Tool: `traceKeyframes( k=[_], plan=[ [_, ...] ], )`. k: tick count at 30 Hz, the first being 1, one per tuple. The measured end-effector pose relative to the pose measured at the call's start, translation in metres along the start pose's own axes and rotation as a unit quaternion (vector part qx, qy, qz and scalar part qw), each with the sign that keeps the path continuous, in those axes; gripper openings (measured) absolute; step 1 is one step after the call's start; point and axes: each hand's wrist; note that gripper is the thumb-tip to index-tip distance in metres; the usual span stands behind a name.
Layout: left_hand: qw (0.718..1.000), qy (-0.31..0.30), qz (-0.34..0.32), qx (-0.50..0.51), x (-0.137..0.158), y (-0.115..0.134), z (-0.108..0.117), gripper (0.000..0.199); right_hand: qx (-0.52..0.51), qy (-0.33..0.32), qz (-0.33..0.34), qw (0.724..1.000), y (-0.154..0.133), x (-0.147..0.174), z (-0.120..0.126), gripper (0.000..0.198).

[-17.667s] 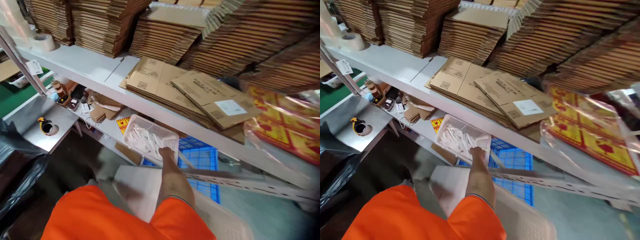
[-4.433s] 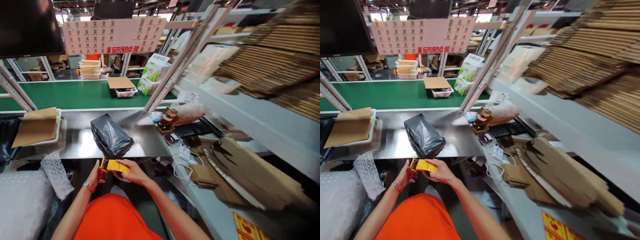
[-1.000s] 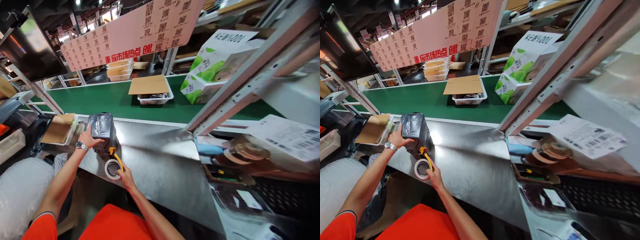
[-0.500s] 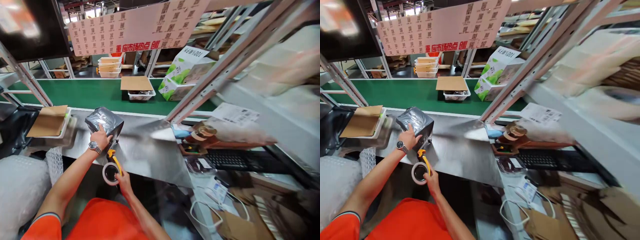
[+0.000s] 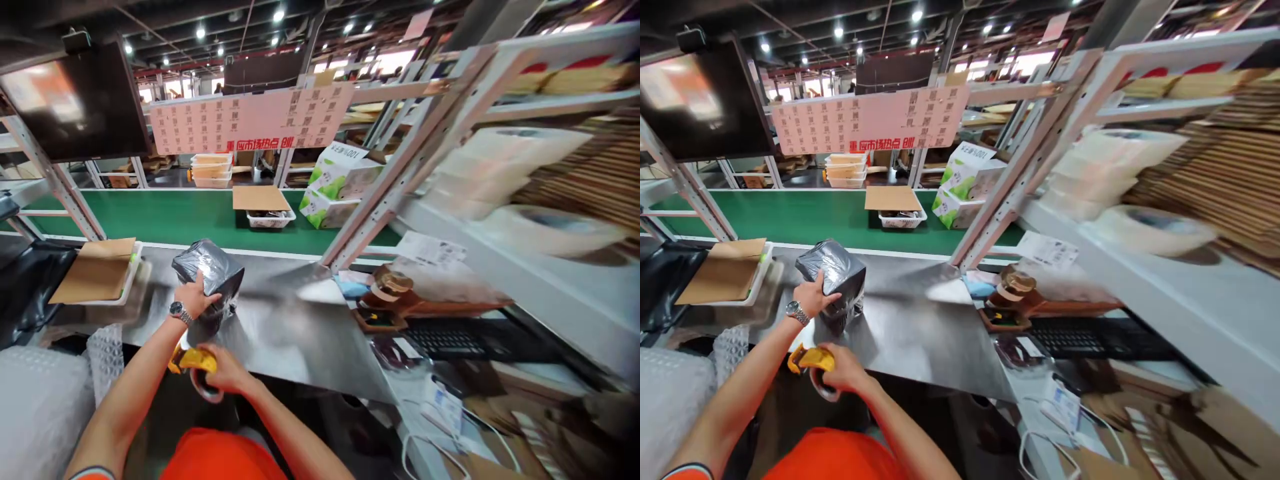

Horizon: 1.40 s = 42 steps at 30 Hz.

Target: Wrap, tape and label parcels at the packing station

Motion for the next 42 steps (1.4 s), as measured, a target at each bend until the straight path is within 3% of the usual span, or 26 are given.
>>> traceKeyframes(
  k=[3,6,8,10,12,13,15,17,18,20,24,28,30,33,35,37,39,42],
  plan=[
    [1.0,0.005,-0.005,0.018,-0.004,-0.036,0.009,0.1,-0.014,-0.022,-0.049,0.998,-0.001,0.04,0.052,0.064],
    [0.999,-0.011,0.027,0.039,-0.001,-0.066,0.021,0.103,-0.003,0.027,-0.025,0.999,-0.019,0.062,0.122,0.054],
    [0.996,0.004,0.043,0.073,0.009,-0.071,0.027,0.104,0.004,0.062,0.013,0.998,-0.035,0.064,0.163,0.053],
    [0.983,0.064,0.056,0.165,0.023,-0.059,0.028,0.098,0.008,0.096,0.066,0.993,-0.049,0.057,0.192,0.054],
    [0.934,0.107,0.062,0.335,0.039,-0.033,0.024,0.093,0.022,0.129,0.131,0.983,-0.06,0.043,0.208,0.053],
    [0.891,0.099,0.06,0.439,0.045,-0.018,0.021,0.096,0.034,0.144,0.165,0.975,-0.064,0.035,0.214,0.051],
    [0.775,0.038,0.056,0.628,0.053,0.012,0.014,0.105,0.081,0.148,0.242,0.956,-0.072,0.016,0.222,0.048],
    [0.675,0.003,0.074,0.734,0.055,0.034,0.011,0.1,0.155,0.123,0.323,0.925,-0.079,-0.002,0.23,0.048],
    [0.649,0.008,0.087,0.756,0.054,0.041,0.01,0.091,0.195,0.109,0.36,0.906,-0.082,-0.01,0.235,0.049],
    [0.632,0.045,0.124,0.764,0.052,0.048,0.008,0.077,0.258,0.087,0.416,0.868,-0.086,-0.024,0.244,0.054],
    [0.642,0.096,0.187,0.738,0.044,0.046,0.003,0.069,0.329,0.095,0.458,0.821,-0.086,-0.047,0.248,0.065],
    [0.746,0.202,0.199,0.602,0.033,0.03,0.011,0.057,0.408,0.148,0.465,0.771,-0.087,-0.076,0.254,0.077],
    [0.779,0.268,0.198,0.531,0.031,0.007,0.028,0.051,0.424,0.189,0.478,0.746,-0.089,-0.096,0.273,0.074],
    [0.793,0.354,0.235,0.437,0.038,-0.047,0.057,0.047,0.431,0.237,0.46,0.739,-0.081,-0.131,0.316,0.067],
    [0.799,0.382,0.278,0.373,0.049,-0.085,0.063,0.045,0.425,0.247,0.42,0.763,-0.061,-0.155,0.339,0.061],
    [0.814,0.352,0.331,0.323,0.056,-0.108,0.047,0.043,0.407,0.224,0.371,0.804,-0.026,-0.177,0.343,0.058],
    [0.833,0.28,0.364,0.309,0.053,-0.111,0.01,0.042,0.362,0.173,0.308,0.862,0.016,-0.194,0.324,0.059],
    [0.859,0.236,0.33,0.313,0.028,-0.089,-0.058,0.041,0.2,0.134,0.184,0.953,0.075,-0.203,0.266,0.064]
  ],
)
Point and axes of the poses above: each hand's wrist, its own x-axis away from the middle knuckle, its own z-axis out of the back of the hand, y = z × x, and after that the axes turned 9 degrees about x, right-handed
